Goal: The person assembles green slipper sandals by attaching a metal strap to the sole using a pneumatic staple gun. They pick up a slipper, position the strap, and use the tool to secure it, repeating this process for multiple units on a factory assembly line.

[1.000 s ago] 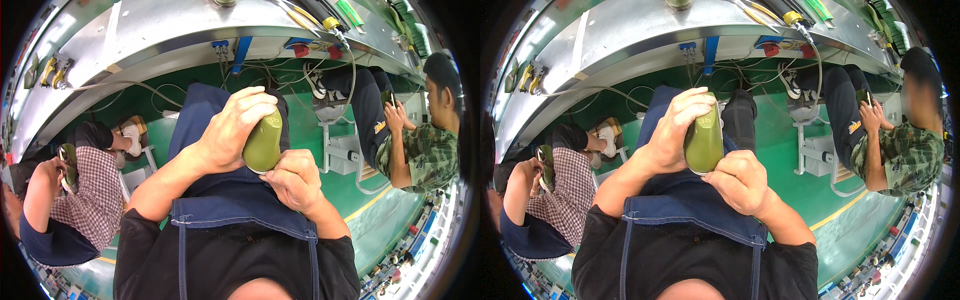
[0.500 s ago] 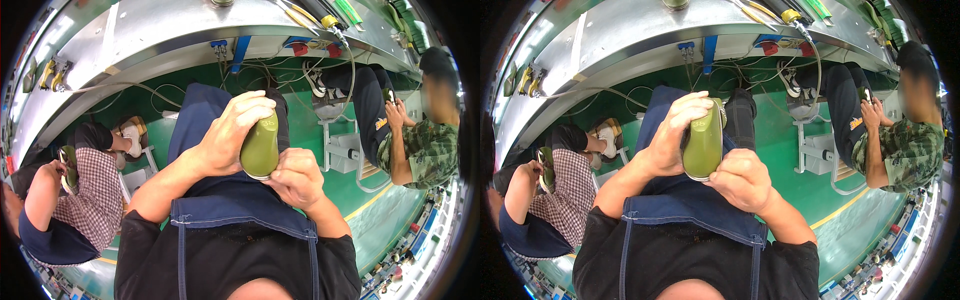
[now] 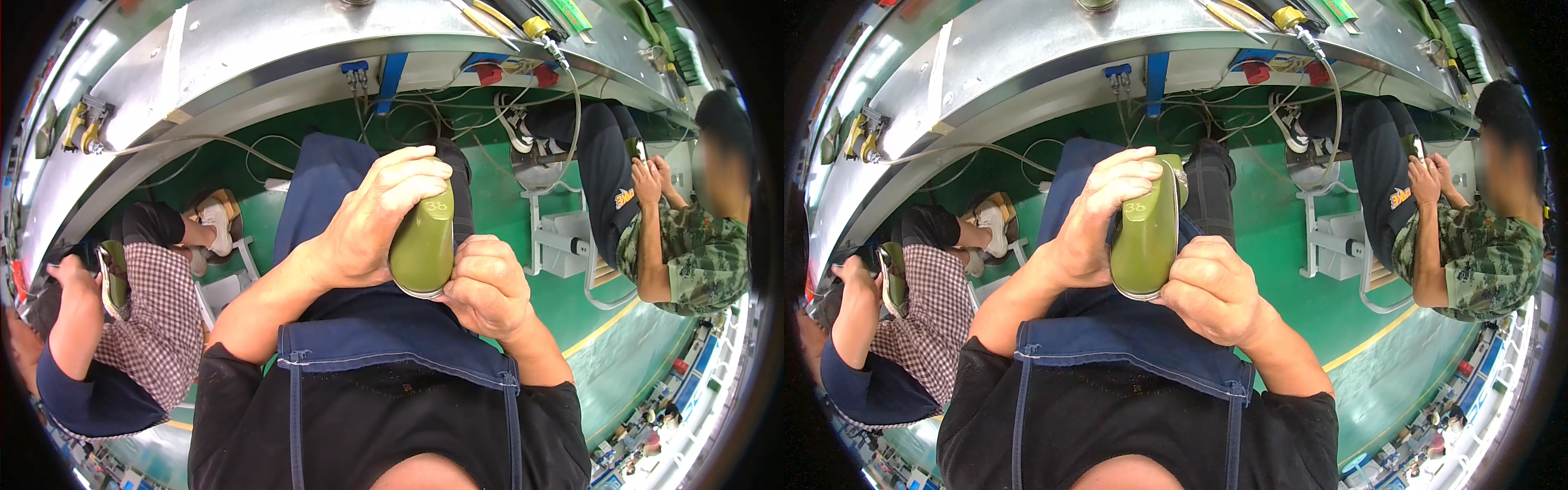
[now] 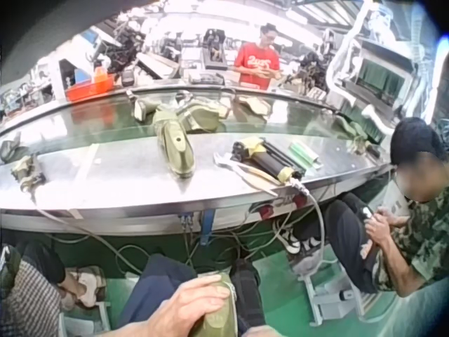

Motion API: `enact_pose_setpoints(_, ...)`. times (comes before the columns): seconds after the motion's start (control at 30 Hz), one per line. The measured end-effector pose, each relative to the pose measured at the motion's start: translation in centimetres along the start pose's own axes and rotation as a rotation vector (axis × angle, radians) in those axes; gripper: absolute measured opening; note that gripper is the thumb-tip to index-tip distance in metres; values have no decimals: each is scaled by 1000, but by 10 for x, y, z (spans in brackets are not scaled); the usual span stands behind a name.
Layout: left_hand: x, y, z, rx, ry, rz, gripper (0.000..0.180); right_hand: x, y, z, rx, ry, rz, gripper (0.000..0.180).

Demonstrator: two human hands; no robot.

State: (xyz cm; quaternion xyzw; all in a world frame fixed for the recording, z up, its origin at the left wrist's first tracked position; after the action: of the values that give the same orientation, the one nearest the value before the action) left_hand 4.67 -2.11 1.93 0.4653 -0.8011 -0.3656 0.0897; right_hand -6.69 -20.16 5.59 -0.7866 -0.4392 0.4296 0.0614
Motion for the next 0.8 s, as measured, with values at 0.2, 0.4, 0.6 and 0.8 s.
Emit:
enact_pose_setpoints(0.2, 2, -6, 2, -1, -1, -2, 85, 3, 3, 3, -13, -15, 21, 32)
enact_pose_setpoints(0.4, -4, 3, 4, -282, -93, 67, 103, 0, 23, 1, 198, -38, -108, 75)
enact_pose_setpoints(0.6, 15, -2, 40, -673, -71, 357, 110, 44, 45, 29, 657, -347, -480, 143)
enact_pose_setpoints(0.8, 12, 27, 64, -630, 45, 249, 98, 60, 36, 46, 683, -309, -506, 136)
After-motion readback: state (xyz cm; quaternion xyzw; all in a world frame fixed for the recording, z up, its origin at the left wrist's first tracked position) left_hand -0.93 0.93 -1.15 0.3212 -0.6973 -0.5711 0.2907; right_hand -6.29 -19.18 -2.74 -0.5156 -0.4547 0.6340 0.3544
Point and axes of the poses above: each hand's wrist, its own z-axis away from the middle knuckle, its own x-axis out of the palm, y = z × x, the point moved 1 cm from there along -z, towards the middle knuckle, and after that the axes turned 9 degrees about z, right-handed, at the moved point
